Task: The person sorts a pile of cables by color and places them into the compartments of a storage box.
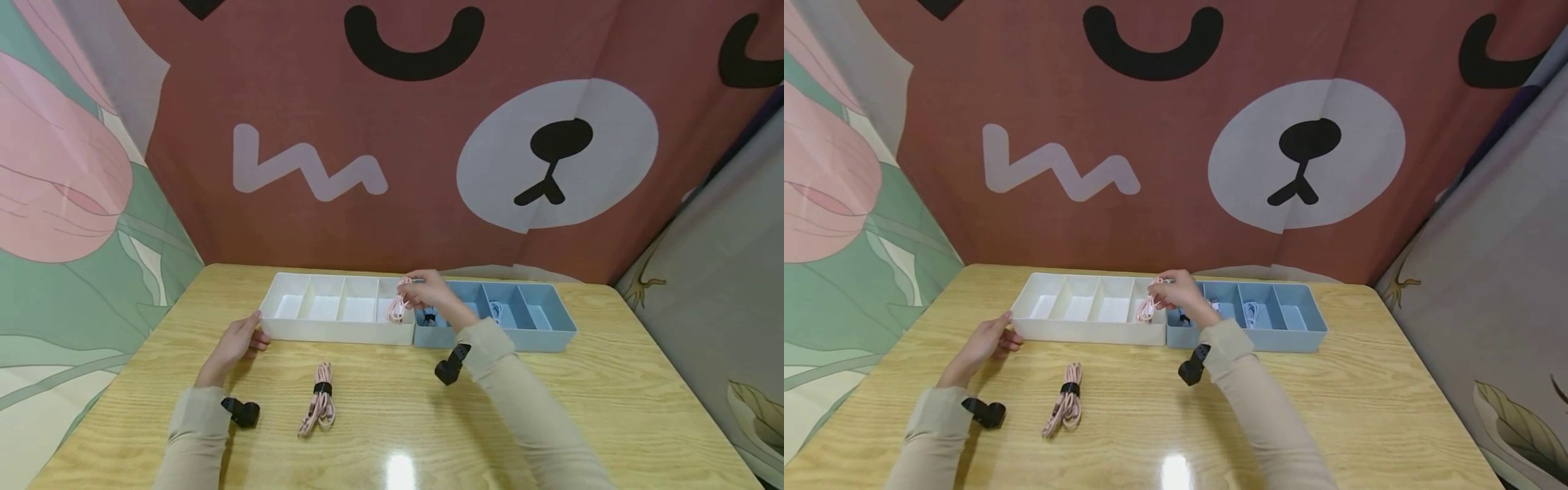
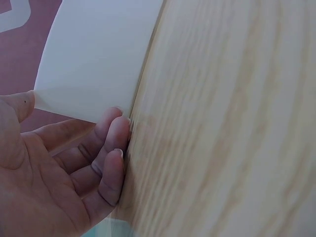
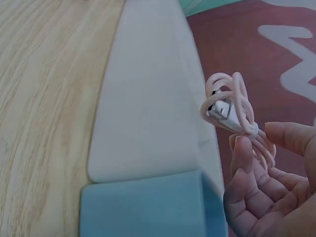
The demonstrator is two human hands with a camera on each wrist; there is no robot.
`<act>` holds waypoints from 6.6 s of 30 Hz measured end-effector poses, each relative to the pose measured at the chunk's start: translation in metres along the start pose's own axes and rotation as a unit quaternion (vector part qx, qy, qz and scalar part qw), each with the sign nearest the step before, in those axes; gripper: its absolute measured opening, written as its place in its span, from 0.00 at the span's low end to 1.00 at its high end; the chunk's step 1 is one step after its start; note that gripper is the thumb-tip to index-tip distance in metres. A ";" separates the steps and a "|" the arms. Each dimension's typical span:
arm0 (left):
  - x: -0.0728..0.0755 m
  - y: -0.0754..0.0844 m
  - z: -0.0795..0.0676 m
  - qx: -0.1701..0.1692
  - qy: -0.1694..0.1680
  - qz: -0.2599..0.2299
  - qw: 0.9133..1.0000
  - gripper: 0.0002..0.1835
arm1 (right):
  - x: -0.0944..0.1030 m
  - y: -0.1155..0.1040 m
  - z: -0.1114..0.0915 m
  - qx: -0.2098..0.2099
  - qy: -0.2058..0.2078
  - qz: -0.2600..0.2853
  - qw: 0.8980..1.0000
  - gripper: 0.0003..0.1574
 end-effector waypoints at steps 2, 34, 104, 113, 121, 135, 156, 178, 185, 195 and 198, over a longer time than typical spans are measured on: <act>0.000 0.000 0.000 0.001 0.001 0.001 1.000 0.37 | -0.002 0.004 0.004 0.000 0.013 -0.003 1.000 0.21; -0.002 0.001 -0.001 0.006 0.008 0.013 1.000 0.37 | -0.025 0.011 -0.022 0.045 0.030 -0.022 0.998 0.22; -0.002 -0.002 -0.001 0.000 0.019 0.001 1.000 0.37 | -0.135 0.019 -0.050 0.097 -0.109 -0.163 0.976 0.38; -0.003 -0.002 -0.001 -0.001 0.015 -0.002 1.000 0.37 | -0.149 0.025 -0.052 0.065 -0.122 -0.158 0.978 0.45; -0.002 -0.001 -0.002 0.002 0.014 -0.006 1.000 0.38 | -0.157 0.026 -0.053 0.041 -0.124 -0.201 0.971 0.42; -0.003 0.000 -0.003 -0.001 0.018 -0.003 1.000 0.37 | -0.165 0.037 -0.047 0.045 -0.116 -0.156 0.980 0.36; -0.004 0.000 -0.001 -0.003 0.021 -0.009 1.000 0.36 | -0.161 0.035 -0.049 0.040 -0.132 -0.109 0.984 0.35; -0.003 0.000 -0.003 0.001 0.022 -0.003 1.000 0.37 | -0.152 0.022 -0.052 0.066 -0.128 -0.082 0.986 0.36; -0.003 0.000 -0.003 -0.001 0.022 -0.007 1.000 0.37 | -0.148 0.017 -0.053 0.077 -0.122 -0.086 0.986 0.36; -0.003 0.000 -0.003 -0.003 0.021 -0.006 1.000 0.37 | -0.140 0.010 -0.055 0.085 -0.111 -0.075 0.987 0.35; -0.003 0.000 -0.003 -0.004 0.020 -0.007 1.000 0.37 | -0.136 0.009 -0.055 0.093 -0.103 -0.068 0.988 0.35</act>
Point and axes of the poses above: each hand's wrist, its own z-axis towards the middle knuckle, its own x-axis out of the back of the hand, y = z × x, the point moved 1 cm from there along z, towards the middle knuckle, and after that the axes turned 7 degrees about -y, right-handed, at the moved point
